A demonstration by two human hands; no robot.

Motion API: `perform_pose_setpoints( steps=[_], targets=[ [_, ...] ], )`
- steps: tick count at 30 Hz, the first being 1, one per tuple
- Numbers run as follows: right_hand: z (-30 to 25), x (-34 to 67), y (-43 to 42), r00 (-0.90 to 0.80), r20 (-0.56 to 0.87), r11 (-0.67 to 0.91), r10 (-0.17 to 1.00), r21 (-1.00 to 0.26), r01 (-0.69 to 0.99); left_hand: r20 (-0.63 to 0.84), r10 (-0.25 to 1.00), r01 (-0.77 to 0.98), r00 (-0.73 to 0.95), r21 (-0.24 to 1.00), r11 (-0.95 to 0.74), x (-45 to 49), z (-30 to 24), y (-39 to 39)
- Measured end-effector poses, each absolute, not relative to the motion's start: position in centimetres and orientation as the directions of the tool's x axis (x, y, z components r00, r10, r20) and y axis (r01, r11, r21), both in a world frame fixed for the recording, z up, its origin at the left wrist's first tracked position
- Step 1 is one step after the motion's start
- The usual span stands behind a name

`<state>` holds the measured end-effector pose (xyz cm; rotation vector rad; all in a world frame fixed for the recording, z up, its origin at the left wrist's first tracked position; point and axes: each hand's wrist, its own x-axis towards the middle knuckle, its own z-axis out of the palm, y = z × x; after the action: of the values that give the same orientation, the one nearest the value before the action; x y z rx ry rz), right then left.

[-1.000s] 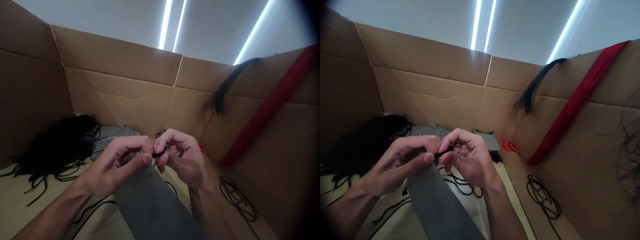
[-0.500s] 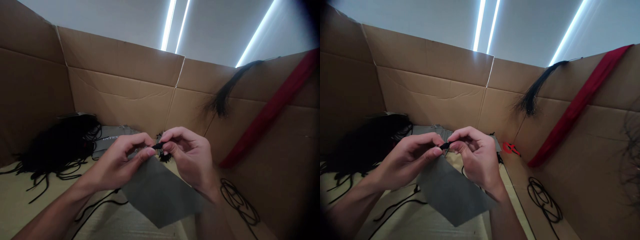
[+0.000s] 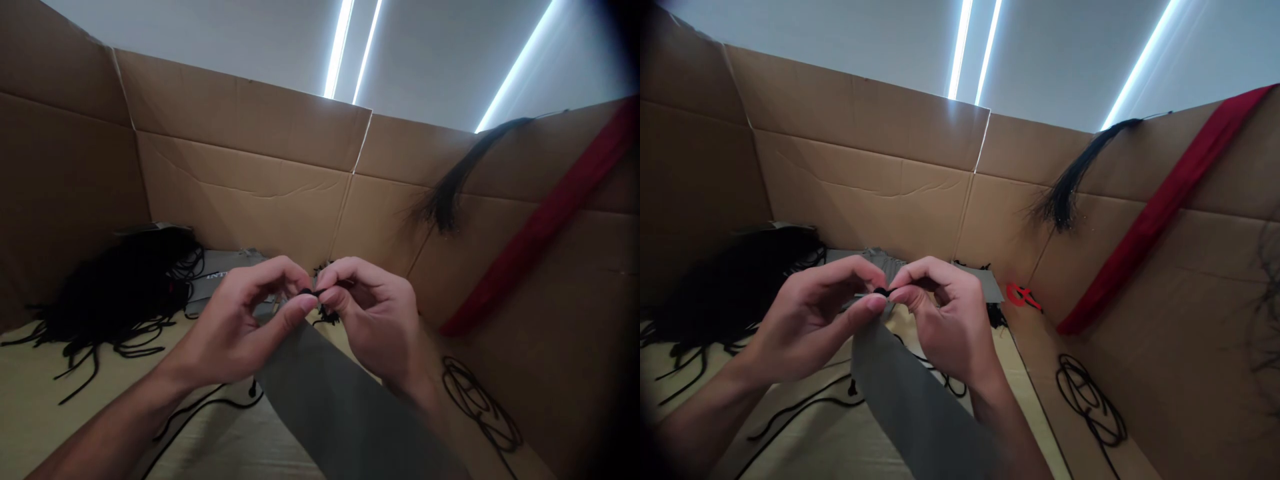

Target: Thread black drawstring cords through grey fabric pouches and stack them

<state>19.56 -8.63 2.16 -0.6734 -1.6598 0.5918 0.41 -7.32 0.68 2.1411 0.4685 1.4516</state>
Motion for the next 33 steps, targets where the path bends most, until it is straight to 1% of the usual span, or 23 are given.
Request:
perform_pose_setpoints(
  steps=[4,11,16,21,24,26,28,30,33],
  targets=[
    [1.7,19.6,-8.7,-0.188,0.708,0.731,0.681,-0.669,0.132,0.779,0.497,0.036,0.383,0.524,-0.851,0.4,0.6,-7.3],
    [1.1,19.7,-8.5,-0.271,0.719,0.766,0.639,-0.627,0.142,0.766,0.477,0.09,0.432,0.489,-0.867,0.3,0.3,-7.1],
    [1.0,19.2,-8.3,-0.29,0.735,0.771,0.612,-0.637,0.013,0.751,0.456,0.046,0.478,0.497,-0.866,-0.2,0.6,-7.2],
    [0.9,19.0,-7.9,-0.298,0.711,0.726,0.637,-0.684,-0.079,0.752,0.422,0.071,0.506,0.452,-0.889,-0.3,1.1,-7.1],
    [0.9,18.9,-7.8,-0.319,0.679,0.672,0.661,-0.725,-0.151,0.756,0.386,0.02,0.529,0.444,-0.896,-0.3,1.3,-7.0],
    [0.9,18.8,-7.9,-0.347,0.65,0.623,0.676,-0.756,-0.202,0.755,0.366,-0.042,0.544,0.46,-0.887,-0.5,1.2,-7.0],
    [1.0,18.6,-7.9,-0.349,0.64,0.589,0.685,-0.768,-0.252,0.749,0.384,-0.086,0.54,0.503,-0.86,-0.5,1.1,-6.9],
    [1.1,18.5,-7.9,-0.304,0.649,0.598,0.697,-0.76,-0.254,0.722,0.452,-0.113,0.525,0.585,-0.803,-0.5,1.1,-6.7],
    [1.3,18.8,-7.8,-0.198,0.679,0.657,0.707,-0.734,-0.173,0.639,0.561,-0.141,0.526,0.716,-0.684,-0.1,1.1,-6.5]
  ],
)
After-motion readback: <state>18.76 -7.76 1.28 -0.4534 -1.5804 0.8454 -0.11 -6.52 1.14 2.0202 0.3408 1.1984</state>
